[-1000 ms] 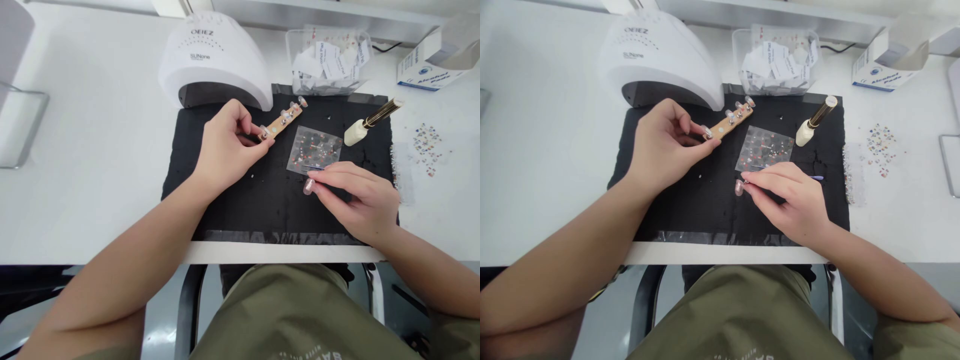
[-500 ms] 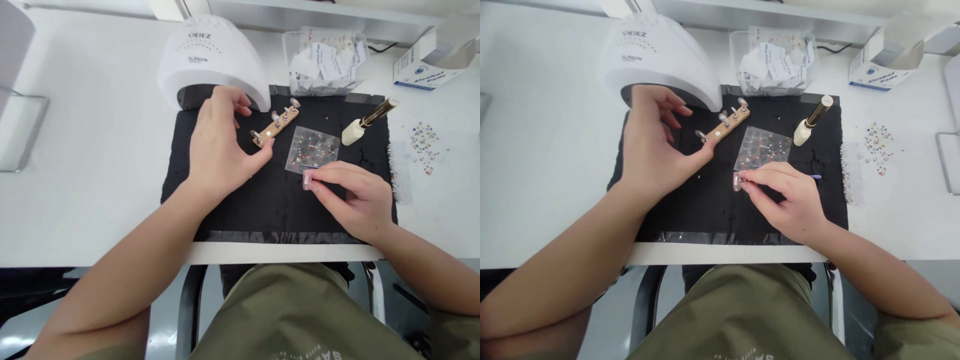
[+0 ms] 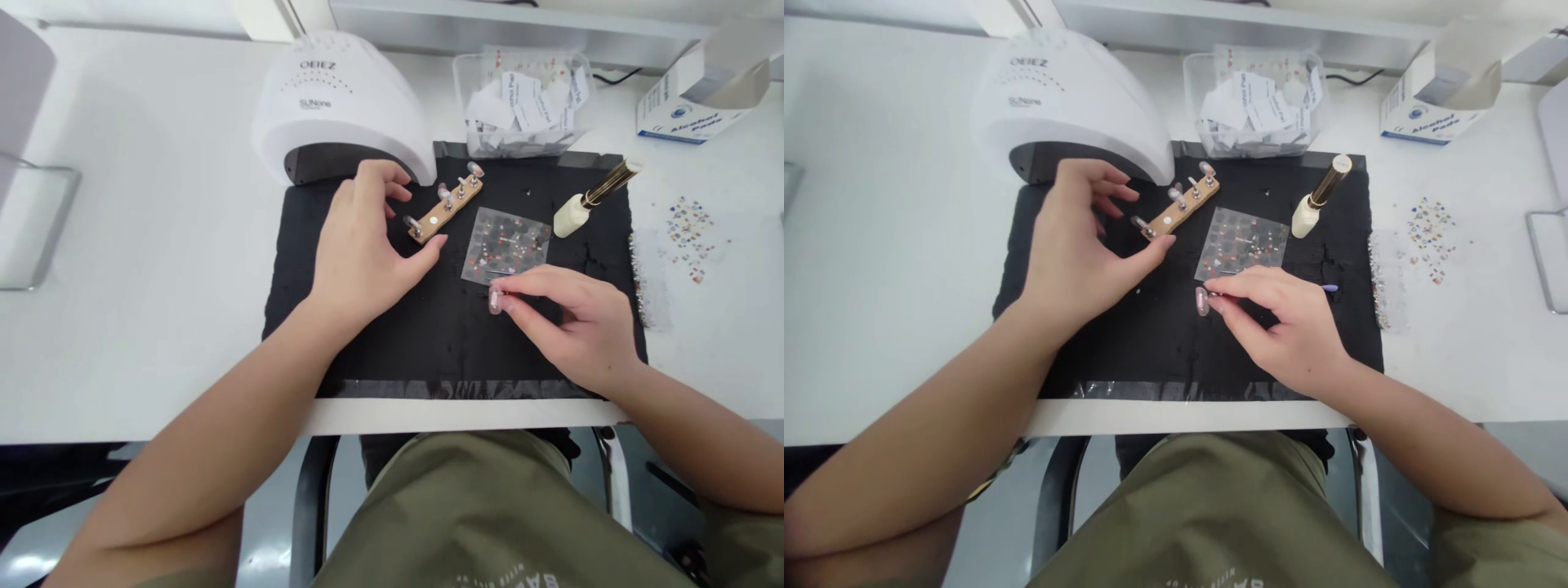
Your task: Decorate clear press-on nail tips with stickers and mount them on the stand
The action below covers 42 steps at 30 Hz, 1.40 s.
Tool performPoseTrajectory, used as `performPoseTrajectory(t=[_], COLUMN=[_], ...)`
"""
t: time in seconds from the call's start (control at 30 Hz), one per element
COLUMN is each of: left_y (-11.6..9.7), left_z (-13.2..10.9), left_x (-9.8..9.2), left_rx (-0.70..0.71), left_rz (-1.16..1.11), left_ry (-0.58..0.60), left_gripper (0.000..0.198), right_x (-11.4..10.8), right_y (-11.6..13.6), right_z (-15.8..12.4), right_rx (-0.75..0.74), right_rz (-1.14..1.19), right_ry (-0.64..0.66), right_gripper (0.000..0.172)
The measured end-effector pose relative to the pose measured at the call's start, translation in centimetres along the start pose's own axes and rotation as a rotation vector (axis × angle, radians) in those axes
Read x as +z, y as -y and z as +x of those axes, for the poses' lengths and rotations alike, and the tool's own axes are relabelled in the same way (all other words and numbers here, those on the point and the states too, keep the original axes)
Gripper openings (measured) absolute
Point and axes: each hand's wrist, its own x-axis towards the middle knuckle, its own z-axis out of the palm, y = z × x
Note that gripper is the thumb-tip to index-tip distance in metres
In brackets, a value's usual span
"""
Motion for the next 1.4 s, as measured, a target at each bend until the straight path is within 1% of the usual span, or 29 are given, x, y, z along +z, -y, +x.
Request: performPoseTrajectory(t=[0.07,0.17,0.27,0.33,0.43,0.53,0.7,0.8,0.87,0.93,0.97,1.07,1.1,1.13,1.17,1.23,1.3,1.33,1.4], left_y=[-0.1,-0.5,-1.0,-1.2,-1.7,-2.2,-2.8,-2.9,-2.9,-3.0,-3.0,-3.1,-3.2,-3.2,-3.1,-3.1,-3.0,-3.0,-2.9], left_z=[0.2,0.5,0.7,0.6,0.5,0.4,0.3,0.4,0.4,0.5,0.5,0.6,0.6,0.6,0.6,0.6,0.6,0.7,0.8], left_x=[0.0,-0.1,-0.4,-0.5,-0.6,-0.8,-1.1,-1.1,-1.2,-1.3,-1.4,-1.6,-1.6,-1.7,-1.7,-1.8,-1.9,-1.9,-2.0], left_rx=[-0.067,-0.136,-0.142,-0.14,-0.148,-0.137,-0.139,-0.158,-0.166,-0.166,-0.161,-0.13,-0.117,-0.108,-0.103,-0.098,-0.092,-0.087,-0.081], left_rz=[0.056,0.103,0.068,0.03,-0.024,-0.056,-0.054,-0.049,-0.052,-0.05,-0.046,-0.036,-0.033,-0.03,-0.027,-0.022,-0.01,-0.005,-0.001], left_ry=[0.068,0.172,0.194,0.201,0.228,0.258,0.326,0.356,0.369,0.391,0.405,0.444,0.454,0.462,0.467,0.482,0.498,0.504,0.513], left_gripper=[0.065,0.054,0.048,0.047,0.046,0.043,0.039,0.038,0.037,0.038,0.038,0.036,0.035,0.034,0.034,0.034,0.035,0.035,0.034], right_x=[0.1,0.2,0.3,0.3,0.4,0.5,0.4,-0.2,-0.8,-1.4,-1.7,-2.2,-2.3,-2.2,-2.1,-1.5,-0.5,0.1,1.6], right_y=[0.0,0.0,-0.2,-0.4,-0.8,-1.1,-1.3,-1.4,-1.5,-1.5,-1.5,-1.1,-0.9,-0.7,-0.4,-0.2,-0.2,-0.5,-1.3], right_z=[-0.1,-0.2,-0.3,-0.4,-0.4,-0.4,-0.3,-0.2,-0.2,-0.1,0.0,0.6,1.0,1.5,2.2,4.2,6.8,8.3,11.3], right_rx=[0.047,0.107,0.133,0.143,0.121,0.109,0.137,0.182,0.209,0.194,0.172,0.094,0.069,0.044,0.024,0.012,0.058,0.092,0.184], right_rz=[0.007,0.04,0.051,0.058,0.077,0.044,0.026,0.025,0.012,-0.012,-0.026,-0.066,-0.088,-0.115,-0.159,-0.253,-0.34,-0.374,-0.44], right_ry=[0.058,0.197,0.328,0.376,0.402,0.396,0.374,0.394,0.409,0.361,0.292,0.015,-0.05,-0.091,-0.09,-0.052,0.097,0.191,0.369], right_gripper=[0.019,0.019,0.021,0.022,0.023,0.023,0.019,0.017,0.02,0.022,0.021,0.016,0.016,0.016,0.016,0.016,0.019,0.021,0.02])
